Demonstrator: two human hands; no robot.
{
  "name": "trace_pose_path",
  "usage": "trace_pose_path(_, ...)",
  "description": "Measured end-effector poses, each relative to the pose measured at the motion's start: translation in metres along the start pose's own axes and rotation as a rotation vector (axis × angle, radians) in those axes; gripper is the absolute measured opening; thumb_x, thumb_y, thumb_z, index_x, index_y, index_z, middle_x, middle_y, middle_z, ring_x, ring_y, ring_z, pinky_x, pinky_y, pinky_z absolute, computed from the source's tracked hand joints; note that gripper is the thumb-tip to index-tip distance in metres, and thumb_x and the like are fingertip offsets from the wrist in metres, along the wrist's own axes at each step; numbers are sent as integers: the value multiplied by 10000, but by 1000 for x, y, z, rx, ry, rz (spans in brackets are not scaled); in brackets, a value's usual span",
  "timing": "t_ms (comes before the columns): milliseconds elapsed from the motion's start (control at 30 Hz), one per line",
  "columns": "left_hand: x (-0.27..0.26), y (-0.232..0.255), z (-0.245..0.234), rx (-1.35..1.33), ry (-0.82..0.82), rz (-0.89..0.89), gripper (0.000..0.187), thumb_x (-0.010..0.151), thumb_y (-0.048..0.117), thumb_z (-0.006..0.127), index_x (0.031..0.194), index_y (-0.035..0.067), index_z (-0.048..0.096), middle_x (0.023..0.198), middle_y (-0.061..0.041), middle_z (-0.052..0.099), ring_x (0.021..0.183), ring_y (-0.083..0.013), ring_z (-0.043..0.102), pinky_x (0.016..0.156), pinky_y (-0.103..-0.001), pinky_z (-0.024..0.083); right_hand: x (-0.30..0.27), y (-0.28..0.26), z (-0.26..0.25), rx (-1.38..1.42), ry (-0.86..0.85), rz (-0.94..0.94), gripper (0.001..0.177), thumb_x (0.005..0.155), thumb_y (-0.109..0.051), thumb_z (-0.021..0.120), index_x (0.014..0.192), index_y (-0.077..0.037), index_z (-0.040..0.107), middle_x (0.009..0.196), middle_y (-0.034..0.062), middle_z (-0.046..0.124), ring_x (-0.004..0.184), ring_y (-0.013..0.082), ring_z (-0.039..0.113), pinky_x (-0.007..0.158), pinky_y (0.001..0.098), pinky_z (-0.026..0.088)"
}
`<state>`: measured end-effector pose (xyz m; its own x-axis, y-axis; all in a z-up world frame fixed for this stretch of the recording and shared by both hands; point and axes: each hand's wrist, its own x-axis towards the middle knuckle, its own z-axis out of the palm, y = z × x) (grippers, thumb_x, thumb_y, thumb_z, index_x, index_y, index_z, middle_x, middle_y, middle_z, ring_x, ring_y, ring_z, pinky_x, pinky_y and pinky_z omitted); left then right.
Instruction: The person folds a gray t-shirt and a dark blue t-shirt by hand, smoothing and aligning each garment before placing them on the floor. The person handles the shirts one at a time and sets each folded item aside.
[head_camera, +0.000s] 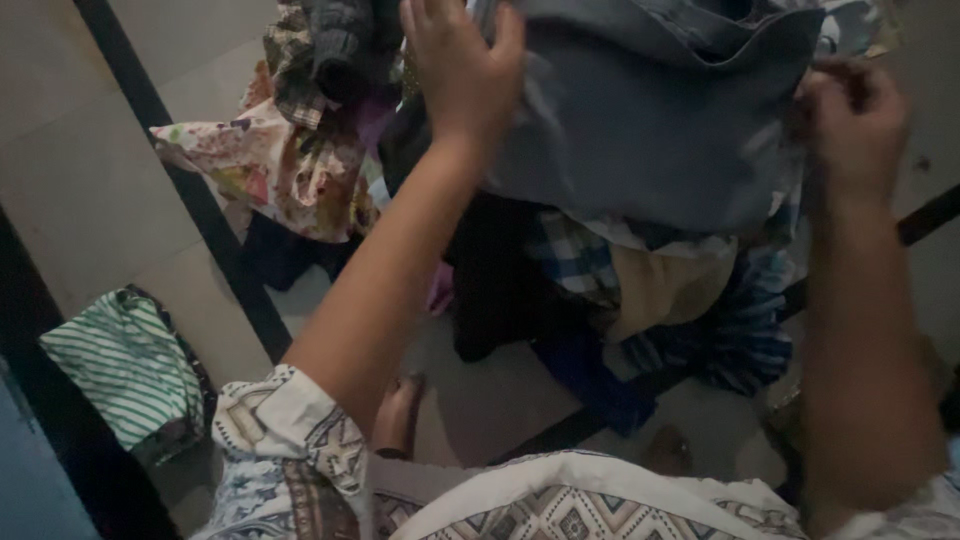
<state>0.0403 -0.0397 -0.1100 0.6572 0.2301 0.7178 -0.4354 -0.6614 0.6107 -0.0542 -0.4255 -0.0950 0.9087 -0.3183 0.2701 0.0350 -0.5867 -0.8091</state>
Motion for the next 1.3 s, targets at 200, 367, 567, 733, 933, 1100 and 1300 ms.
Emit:
trace_pose_path(200, 4, -6, 22, 16, -140, -199, 411, 961, 391, 690, 1076, -1, 650, 1083, -217, 689, 1058, -431, 634, 902, -540, 491, 30, 11, 31, 202, 40, -127, 265, 1108, -233, 700, 1251, -40, 588, 1153, 51, 678, 1028, 134, 663, 882, 316, 536)
trace_pose_path(367, 16, -22, 30, -225, 107, -223, 346, 937, 325, 672, 916, -19, 644, 857, -190, 694, 808, -362, 695, 738, -451, 530, 46, 23, 34, 236, 155, 47, 247, 1136, -264, 726, 1099, -27, 665, 1025, 44, 701, 889, 136, 644, 822, 315, 550)
trace_pose_path(567, 15, -14, 28, -331, -71, -333, 327, 1001, 335, 635, 1051, 12, 627, 951, -161, 722, 865, -319, 714, 782, -431, 543, 36, 2, 33, 147, 137, 123, 282, 1105, -305, 703, 1124, -26, 669, 1018, 63, 708, 880, 142, 658, 781, 329, 546)
trace_pose_path(733, -1, 33, 13, 336, -31, 153, 467, 1077, 370, 591, 1365, 6, 548, 1378, -236, 503, 1292, -426, 490, 1082, -575, 399, 8, -33, 17, -101, -99, 282, 513, 1027, -368, 719, 1353, -2, 568, 1205, 161, 661, 1036, 232, 666, 827, 369, 549)
trace_pose_path(933, -32, 96, 13, 126, -443, 382, 493, 1082, 397, 560, 1548, 278, 448, 1677, -52, 315, 1571, -312, 275, 1262, -574, 181, -18, -83, -2, 160, -315, 578, 560, 925, -343, 726, 1287, 65, 599, 1173, 173, 689, 996, 288, 687, 810, 429, 547)
trace_pose_path(1100, -31, 103, 18, 228, -635, 388, 608, 1066, 498, 524, 1623, 313, 365, 1705, -34, 244, 1587, -308, 151, 1264, -658, 52, -31, -112, 4, 505, -276, 390, 463, 879, -201, 710, 1258, 39, 598, 1161, 129, 710, 1044, 228, 713, 906, 347, 584)
trace_pose_path(1300, -32, 104, 18, 210, -644, 366, 572, 1075, 475, 520, 1600, 299, 377, 1667, -72, 316, 1564, -319, 203, 1241, -647, 90, -38, -130, 16, 675, -225, 130, 363, 1005, -95, 711, 1287, 96, 588, 1152, 122, 645, 1031, 204, 633, 979, 332, 525)
